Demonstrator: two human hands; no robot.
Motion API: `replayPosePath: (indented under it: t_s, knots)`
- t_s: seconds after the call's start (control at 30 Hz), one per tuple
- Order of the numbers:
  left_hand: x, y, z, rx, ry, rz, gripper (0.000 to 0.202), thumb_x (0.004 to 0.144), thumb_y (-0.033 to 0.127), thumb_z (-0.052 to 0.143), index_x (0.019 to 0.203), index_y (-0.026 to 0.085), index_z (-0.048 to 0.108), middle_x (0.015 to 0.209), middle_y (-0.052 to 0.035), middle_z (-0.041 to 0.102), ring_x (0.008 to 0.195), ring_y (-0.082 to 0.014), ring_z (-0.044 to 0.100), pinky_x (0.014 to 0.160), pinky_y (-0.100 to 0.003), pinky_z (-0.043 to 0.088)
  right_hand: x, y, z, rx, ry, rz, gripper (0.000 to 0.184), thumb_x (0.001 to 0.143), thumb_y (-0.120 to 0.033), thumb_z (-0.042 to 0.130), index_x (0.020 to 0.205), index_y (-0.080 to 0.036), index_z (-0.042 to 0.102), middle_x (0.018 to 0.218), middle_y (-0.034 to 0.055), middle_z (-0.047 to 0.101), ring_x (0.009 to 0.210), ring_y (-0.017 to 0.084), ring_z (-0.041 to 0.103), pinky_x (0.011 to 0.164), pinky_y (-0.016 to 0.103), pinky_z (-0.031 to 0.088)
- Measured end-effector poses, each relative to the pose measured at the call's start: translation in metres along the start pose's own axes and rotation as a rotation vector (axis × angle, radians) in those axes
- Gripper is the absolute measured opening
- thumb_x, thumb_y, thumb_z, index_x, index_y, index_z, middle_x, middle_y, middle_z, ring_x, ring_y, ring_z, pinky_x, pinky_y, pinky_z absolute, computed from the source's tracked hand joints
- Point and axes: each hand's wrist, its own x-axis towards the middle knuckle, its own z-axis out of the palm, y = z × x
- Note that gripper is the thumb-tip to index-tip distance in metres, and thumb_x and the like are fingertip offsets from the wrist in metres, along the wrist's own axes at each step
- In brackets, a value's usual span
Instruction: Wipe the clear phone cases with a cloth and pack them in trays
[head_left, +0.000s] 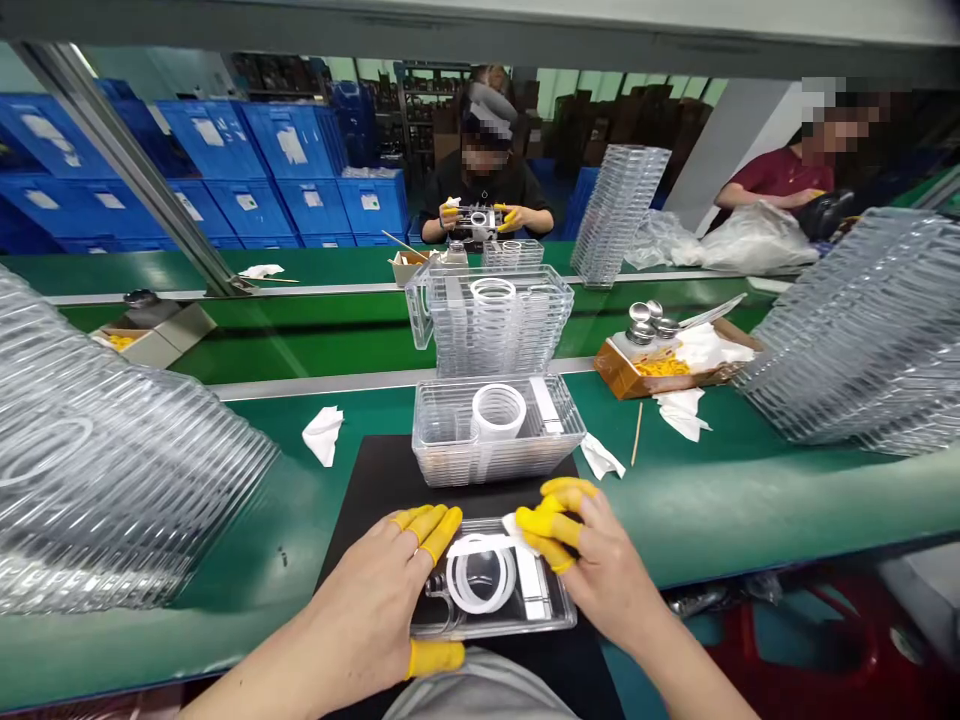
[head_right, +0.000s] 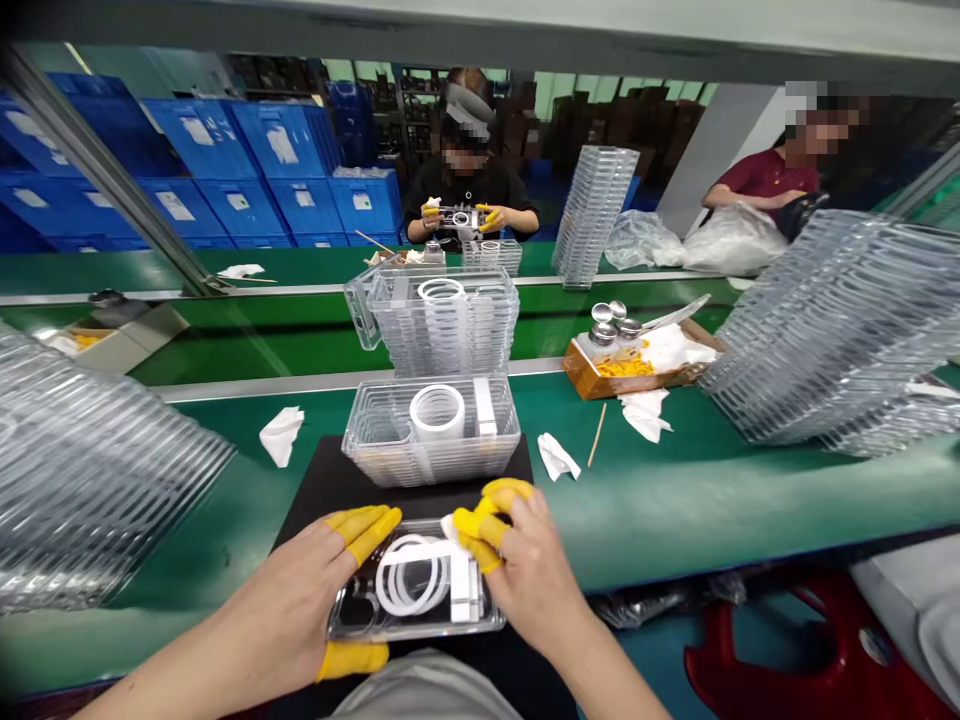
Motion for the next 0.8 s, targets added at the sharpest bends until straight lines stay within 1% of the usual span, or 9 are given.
replayPosePath:
  t_s: [0.1,0.2,0.27,0.37,0.4,0.47,0.57,0.7,0.8]
  knots:
    - [0.001,0.0,0.0,-0.012,-0.05,-0.019,0.081,0.073,0.063,0.07,0.128,0.005,0.055,0.119,-0.021,0.064,0.116,-0.0365,0.057,0.105,-0.05,0.044,-0.002,-0.014,-0.001,-0.029,-0.148,-0.153,0.03,0.091,-0.009,0.046,0.107,-0.021,0.068,0.09,0.0082,0.058,0.093,0.024,0.052,0.082,0.044,0.047]
    - [0.0,-0.002,0.003,-0.035,-0.032,-0.001,0.081,0.074,0.06,0.07,0.129,0.004,0.054,0.124,-0.0211,0.062,0.118,-0.0371,0.056,0.105,-0.051,0.043,-0.008,-0.01,-0.012,-0.034,-0.232,-0.269,0.031,0.089,-0.007,0.046,0.11,-0.019,0.066,0.088,0.0067,0.058,0.091,0.022,0.053,0.089,0.044,0.043]
    - [0.0,-0.002,0.005,-0.052,0.001,0.015,0.082,0.073,0.056,0.072,0.134,0.006,0.049,0.129,-0.0201,0.059,0.121,-0.0365,0.053,0.106,-0.051,0.042,-0.004,-0.003,-0.016,-0.135,-0.182,-0.241,0.028,0.089,-0.006,0.049,0.107,-0.019,0.066,0.09,0.0068,0.059,0.094,0.023,0.054,0.092,0.045,0.041]
    - [0.001,-0.003,0.007,-0.055,0.024,0.006,0.082,0.073,0.056,0.072,0.135,0.009,0.048,0.129,-0.0191,0.06,0.119,-0.0361,0.055,0.105,-0.052,0.042,0.006,-0.003,-0.008,-0.233,-0.045,-0.19,0.025,0.09,-0.008,0.048,0.103,-0.02,0.067,0.089,0.007,0.06,0.095,0.023,0.054,0.089,0.044,0.042]
    - [0.001,-0.004,0.008,-0.053,0.029,0.001,0.081,0.073,0.057,0.072,0.134,0.01,0.049,0.128,-0.0189,0.061,0.118,-0.036,0.055,0.104,-0.052,0.043,0.008,-0.007,-0.004,-0.207,-0.048,-0.209,0.025,0.091,-0.009,0.047,0.103,-0.02,0.066,0.088,0.0065,0.061,0.093,0.022,0.055,0.089,0.044,0.042]
    - [0.0,-0.004,0.008,-0.052,0.04,0.002,0.078,0.074,0.057,0.07,0.134,0.011,0.049,0.127,-0.0178,0.061,0.118,-0.0351,0.056,0.105,-0.051,0.042,0.007,-0.015,0.0,-0.115,-0.132,-0.272,0.025,0.094,-0.011,0.044,0.104,-0.02,0.066,0.086,0.005,0.062,0.089,0.02,0.056,0.091,0.041,0.042]
    - [-0.001,-0.004,0.008,-0.058,0.044,0.021,0.079,0.074,0.056,0.071,0.134,0.01,0.049,0.129,-0.0174,0.06,0.12,-0.034,0.055,0.106,-0.048,0.042,0.001,-0.013,-0.008,-0.09,-0.226,-0.32,0.021,0.094,-0.014,0.047,0.102,-0.019,0.066,0.088,0.0046,0.063,0.092,0.019,0.056,0.096,0.041,0.038]
    - [0.0,-0.005,0.007,-0.047,0.017,0.027,0.08,0.075,0.057,0.069,0.133,0.005,0.051,0.129,-0.0207,0.06,0.118,-0.0354,0.056,0.105,-0.049,0.043,0.003,0.003,-0.015,-0.272,-0.089,-0.213,0.025,0.092,-0.008,0.048,0.106,-0.019,0.066,0.09,0.0067,0.062,0.098,0.023,0.055,0.094,0.045,0.037]
    - [0.001,-0.005,0.007,-0.038,0.014,0.015,0.081,0.076,0.057,0.068,0.133,0.002,0.05,0.129,-0.0213,0.06,0.118,-0.0358,0.056,0.105,-0.05,0.043,-0.001,0.002,-0.01,-0.23,-0.07,-0.212,0.028,0.093,-0.009,0.045,0.111,-0.019,0.065,0.093,0.0075,0.062,0.097,0.023,0.055,0.093,0.045,0.039]
